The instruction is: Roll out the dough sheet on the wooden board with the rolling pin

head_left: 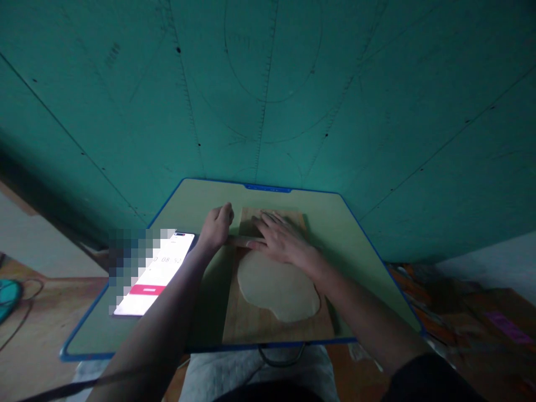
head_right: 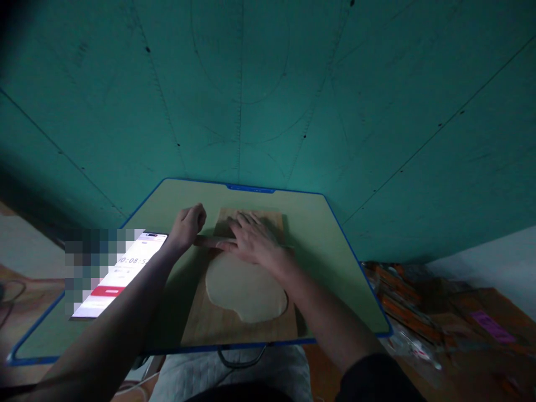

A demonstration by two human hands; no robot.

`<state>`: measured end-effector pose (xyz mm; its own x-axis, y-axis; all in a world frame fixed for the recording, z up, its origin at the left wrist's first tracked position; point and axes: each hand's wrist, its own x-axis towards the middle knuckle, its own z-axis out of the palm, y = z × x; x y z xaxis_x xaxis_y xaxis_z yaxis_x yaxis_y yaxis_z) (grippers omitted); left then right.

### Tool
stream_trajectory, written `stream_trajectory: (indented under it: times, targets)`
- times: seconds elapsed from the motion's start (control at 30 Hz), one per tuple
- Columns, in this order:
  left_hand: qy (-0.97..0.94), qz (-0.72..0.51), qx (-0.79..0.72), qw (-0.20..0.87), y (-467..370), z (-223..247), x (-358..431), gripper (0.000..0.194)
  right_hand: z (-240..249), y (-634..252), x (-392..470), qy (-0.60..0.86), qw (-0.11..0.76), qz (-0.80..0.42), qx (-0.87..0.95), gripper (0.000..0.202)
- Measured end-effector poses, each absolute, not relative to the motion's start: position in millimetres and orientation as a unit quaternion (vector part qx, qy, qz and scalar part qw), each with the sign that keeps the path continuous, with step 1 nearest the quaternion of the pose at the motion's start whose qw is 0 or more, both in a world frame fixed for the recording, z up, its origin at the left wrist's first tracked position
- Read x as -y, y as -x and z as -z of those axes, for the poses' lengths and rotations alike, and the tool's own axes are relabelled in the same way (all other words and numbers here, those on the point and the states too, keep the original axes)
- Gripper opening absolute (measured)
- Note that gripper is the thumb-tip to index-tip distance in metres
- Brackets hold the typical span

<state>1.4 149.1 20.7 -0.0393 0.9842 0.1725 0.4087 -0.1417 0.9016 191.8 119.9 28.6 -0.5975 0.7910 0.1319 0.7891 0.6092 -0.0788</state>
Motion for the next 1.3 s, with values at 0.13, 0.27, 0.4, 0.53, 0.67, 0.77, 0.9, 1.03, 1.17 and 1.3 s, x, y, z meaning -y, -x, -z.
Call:
stream_trajectory:
  times: [0.13, 0.27, 0.4, 0.53, 0.67, 0.77, 0.9, 1.03, 1.17, 1.3]
  targets:
    - [-0.616, -0.426, -0.586, 0.309, 0, -21, -149, 0.048, -26, -190, -85, 0.436, 0.07, -0.022, 0.897, 0.072]
    - [-0.631, -0.391, -0.598, 0.303, 1, -22, -150, 0.052, -23, -193, -24, 0.379, 0.094, -0.026, 0.92, 0.085]
    - [-0.649, -0.357, -0.604, 0.294, 0, -23, -150, 0.049, -23, -197, -11, 0.355, 0.093, -0.035, 0.93, 0.084]
    - [-0.672, -0.328, -0.602, 0.278, 0, -21, -151, 0.047, -23, -194, -59, 0.394, 0.085, 0.003, 0.915, 0.081]
    - [-0.719, -0.258, -0.591, 0.258, -2, -20, -152, 0.038, -28, -191, -107, 0.413, 0.077, 0.021, 0.907, 0.076]
    - [-0.743, -0.202, -0.597, 0.227, -1, -22, -149, 0.026, -30, -191, -105, 0.428, 0.078, 0.022, 0.9, 0.079]
    - [-0.753, -0.131, -0.617, 0.188, 1, -24, -142, 0.018, -24, -206, -72, 0.427, 0.086, 0.007, 0.9, 0.079]
    - [-0.759, -0.087, -0.626, 0.153, -4, -27, -131, 0.024, -16, -246, -58, 0.484, 0.089, 0.01, 0.871, 0.07]
    - [-0.803, -0.06, -0.587, 0.084, -23, -41, -115, 0.028, -10, -274, -62, 0.53, 0.107, -0.007, 0.841, 0.058]
    - [-0.829, -0.081, -0.553, -0.007, -49, -54, -84, 0.03, -8, -277, -62, 0.54, 0.131, -0.075, 0.828, 0.055]
